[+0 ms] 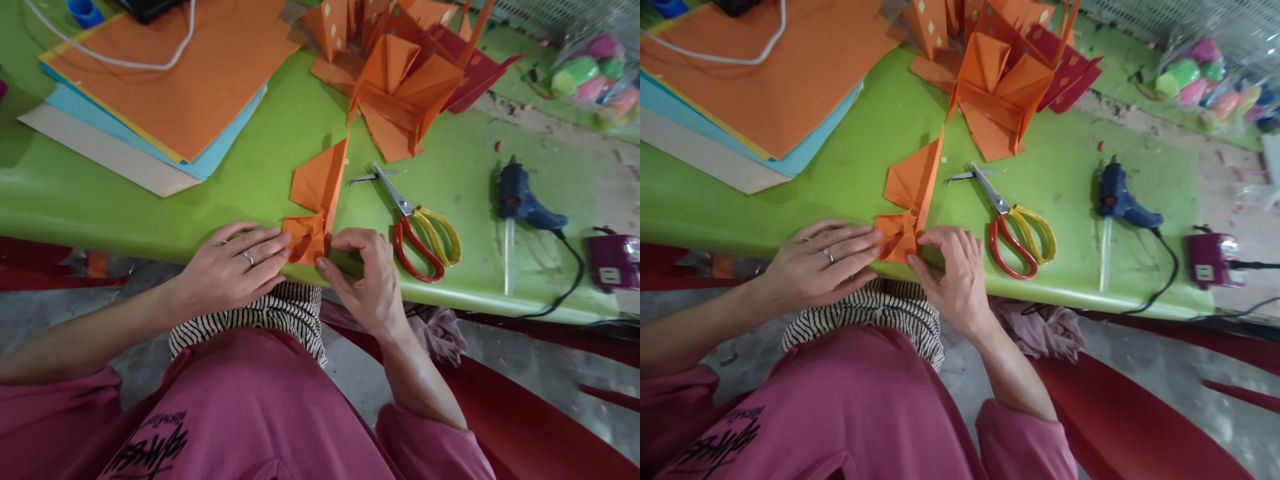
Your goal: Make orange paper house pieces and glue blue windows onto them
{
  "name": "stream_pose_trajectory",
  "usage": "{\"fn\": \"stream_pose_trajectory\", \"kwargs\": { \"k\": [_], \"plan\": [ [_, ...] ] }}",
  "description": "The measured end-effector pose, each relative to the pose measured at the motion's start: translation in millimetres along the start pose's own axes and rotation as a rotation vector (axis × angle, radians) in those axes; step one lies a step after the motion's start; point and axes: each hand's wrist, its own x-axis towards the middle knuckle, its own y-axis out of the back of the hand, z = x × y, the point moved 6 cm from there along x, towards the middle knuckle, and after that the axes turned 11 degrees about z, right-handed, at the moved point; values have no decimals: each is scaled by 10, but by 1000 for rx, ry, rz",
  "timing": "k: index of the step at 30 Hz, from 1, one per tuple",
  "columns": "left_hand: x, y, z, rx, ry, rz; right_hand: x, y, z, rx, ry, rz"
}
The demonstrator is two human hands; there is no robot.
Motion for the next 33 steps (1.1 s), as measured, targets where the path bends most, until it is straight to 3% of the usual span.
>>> {"fn": "stream_pose_trajectory", "kwargs": {
  "k": [15, 23, 33],
  "plan": [
    [-67, -31, 30, 26, 42, -44, -5, -16, -5, -83, -40, -19],
    [-64, -34, 46, 68, -8, -48, -21, -20, 31, -87, -60, 14],
    [-95, -41, 41, 39, 40, -79, -91, -13, -3, -138, 106, 83]
  ]
}}
